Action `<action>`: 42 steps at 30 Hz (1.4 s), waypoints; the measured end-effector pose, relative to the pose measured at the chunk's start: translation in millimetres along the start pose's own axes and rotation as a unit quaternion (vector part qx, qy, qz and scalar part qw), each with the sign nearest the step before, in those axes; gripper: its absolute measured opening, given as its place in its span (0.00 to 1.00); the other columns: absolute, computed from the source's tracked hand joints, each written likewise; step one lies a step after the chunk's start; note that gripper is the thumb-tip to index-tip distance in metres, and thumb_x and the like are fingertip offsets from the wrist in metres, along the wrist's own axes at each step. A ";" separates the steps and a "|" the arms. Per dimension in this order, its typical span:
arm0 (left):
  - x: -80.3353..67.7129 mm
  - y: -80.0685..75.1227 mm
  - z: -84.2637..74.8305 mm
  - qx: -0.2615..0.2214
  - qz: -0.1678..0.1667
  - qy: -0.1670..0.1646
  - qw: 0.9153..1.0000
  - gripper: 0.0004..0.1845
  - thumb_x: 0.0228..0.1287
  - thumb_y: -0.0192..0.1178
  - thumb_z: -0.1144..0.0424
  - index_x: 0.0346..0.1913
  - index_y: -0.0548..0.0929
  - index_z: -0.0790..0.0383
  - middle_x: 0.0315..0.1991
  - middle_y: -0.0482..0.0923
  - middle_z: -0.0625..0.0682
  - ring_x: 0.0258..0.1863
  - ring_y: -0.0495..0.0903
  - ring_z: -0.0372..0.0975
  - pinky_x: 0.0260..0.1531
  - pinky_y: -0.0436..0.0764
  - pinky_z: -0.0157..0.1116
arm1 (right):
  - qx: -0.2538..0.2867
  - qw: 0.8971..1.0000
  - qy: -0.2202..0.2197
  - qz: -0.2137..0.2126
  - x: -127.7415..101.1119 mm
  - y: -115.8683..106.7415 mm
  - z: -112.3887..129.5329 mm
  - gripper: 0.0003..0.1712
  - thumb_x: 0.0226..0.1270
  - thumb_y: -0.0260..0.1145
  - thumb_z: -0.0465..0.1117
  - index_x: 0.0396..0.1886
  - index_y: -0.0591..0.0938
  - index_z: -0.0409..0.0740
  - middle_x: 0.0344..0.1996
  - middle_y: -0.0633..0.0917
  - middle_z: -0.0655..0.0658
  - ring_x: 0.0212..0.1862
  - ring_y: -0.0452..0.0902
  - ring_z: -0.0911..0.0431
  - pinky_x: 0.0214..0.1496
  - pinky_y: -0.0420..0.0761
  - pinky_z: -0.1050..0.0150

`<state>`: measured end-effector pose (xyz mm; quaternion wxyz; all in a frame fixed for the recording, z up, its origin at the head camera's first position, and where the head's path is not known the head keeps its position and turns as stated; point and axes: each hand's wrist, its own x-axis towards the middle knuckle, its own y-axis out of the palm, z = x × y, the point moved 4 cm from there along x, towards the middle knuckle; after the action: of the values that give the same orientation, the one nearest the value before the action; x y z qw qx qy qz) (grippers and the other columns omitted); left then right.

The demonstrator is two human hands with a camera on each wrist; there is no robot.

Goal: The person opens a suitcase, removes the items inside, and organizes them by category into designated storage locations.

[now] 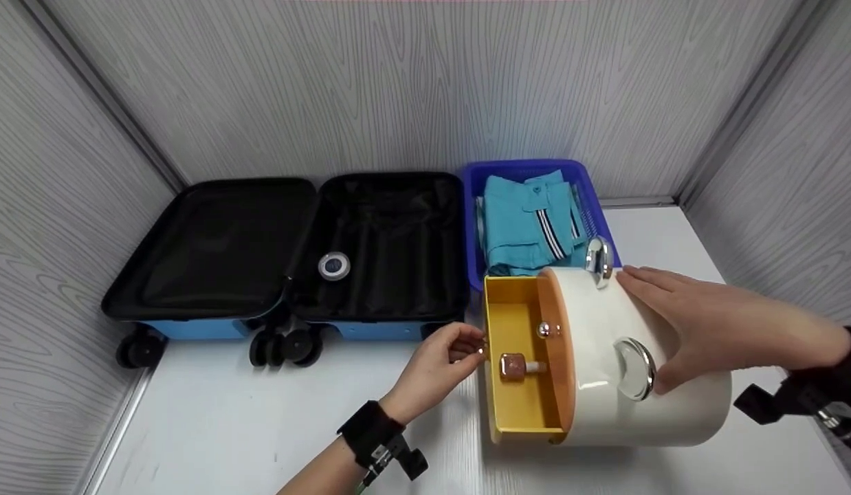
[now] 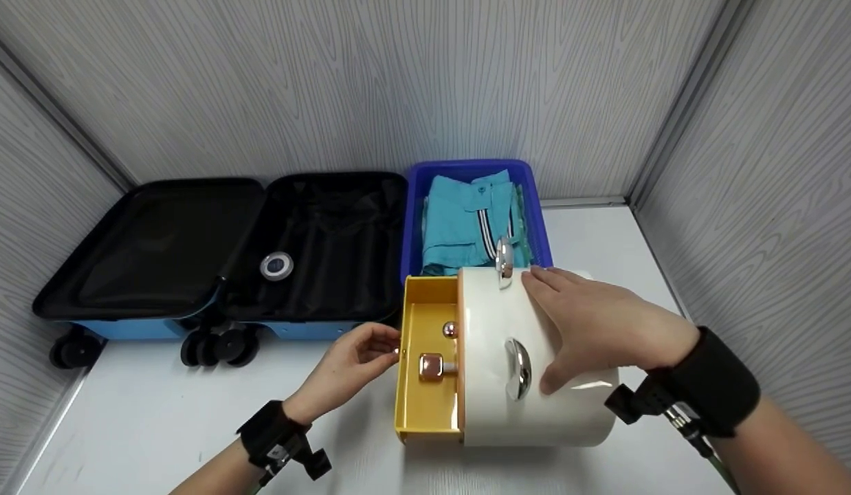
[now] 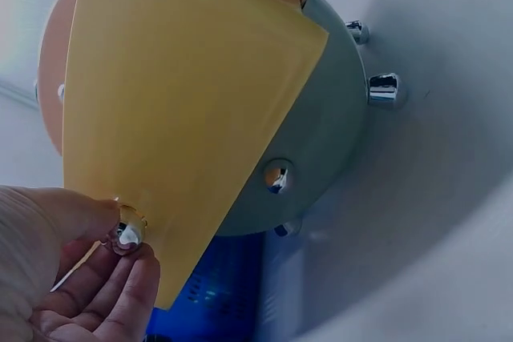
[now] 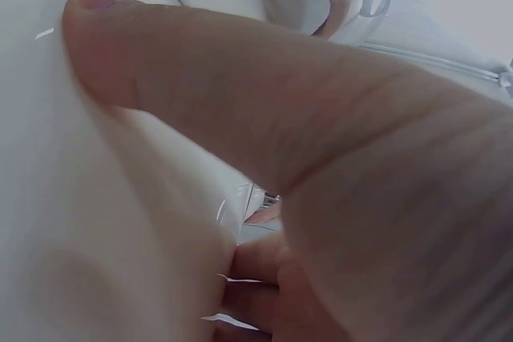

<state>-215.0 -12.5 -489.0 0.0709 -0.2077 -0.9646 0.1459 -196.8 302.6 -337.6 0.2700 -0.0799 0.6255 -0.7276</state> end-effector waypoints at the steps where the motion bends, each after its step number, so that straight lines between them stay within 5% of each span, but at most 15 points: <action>1: 1.2 2.7 -0.5 -0.003 0.001 0.001 1.000 0.13 0.71 0.66 0.62 0.56 0.82 0.56 0.51 0.80 0.46 0.48 0.82 0.36 0.50 0.82 0.34 | -0.001 1.000 0.001 0.000 0.0 0.1 -0.1 0.80 0.31 0.85 0.66 0.81 0.56 0.35 0.76 0.65 0.38 0.73 0.65 0.42 0.70 0.69 0.43; 22: 29.3 60.2 -9.3 -0.038 0.023 0.015 0.999 0.10 0.70 0.67 0.63 0.52 0.84 0.56 0.47 0.81 0.45 0.43 0.83 0.31 0.47 0.83 0.31 | 0.006 1.000 -0.004 0.000 -0.7 0.3 0.5 0.81 0.29 0.85 0.65 0.80 0.56 0.33 0.76 0.65 0.36 0.73 0.64 0.40 0.69 0.70 0.42; 36: 30.6 67.4 -6.7 -0.051 0.015 0.018 0.998 0.10 0.71 0.66 0.63 0.53 0.84 0.55 0.49 0.80 0.46 0.46 0.82 0.31 0.48 0.83 0.32 | 0.007 1.000 -0.011 -0.006 -0.4 -0.7 -0.4 0.81 0.29 0.85 0.67 0.80 0.57 0.33 0.75 0.65 0.37 0.72 0.65 0.42 0.67 0.72 0.42; 42: 26.7 68.8 10.0 -0.031 0.039 0.016 0.999 0.16 0.70 0.63 0.67 0.59 0.81 0.59 0.56 0.76 0.47 0.53 0.81 0.37 0.55 0.80 0.33 | 0.005 1.000 -0.010 -0.009 -1.4 -1.1 -0.1 0.80 0.30 0.86 0.65 0.80 0.57 0.34 0.75 0.66 0.38 0.72 0.65 0.43 0.67 0.72 0.44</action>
<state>-214.9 56.2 -517.9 0.0741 -0.2499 -0.9586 0.1147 -196.0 303.4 -336.3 0.2702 -0.0911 0.6187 -0.7321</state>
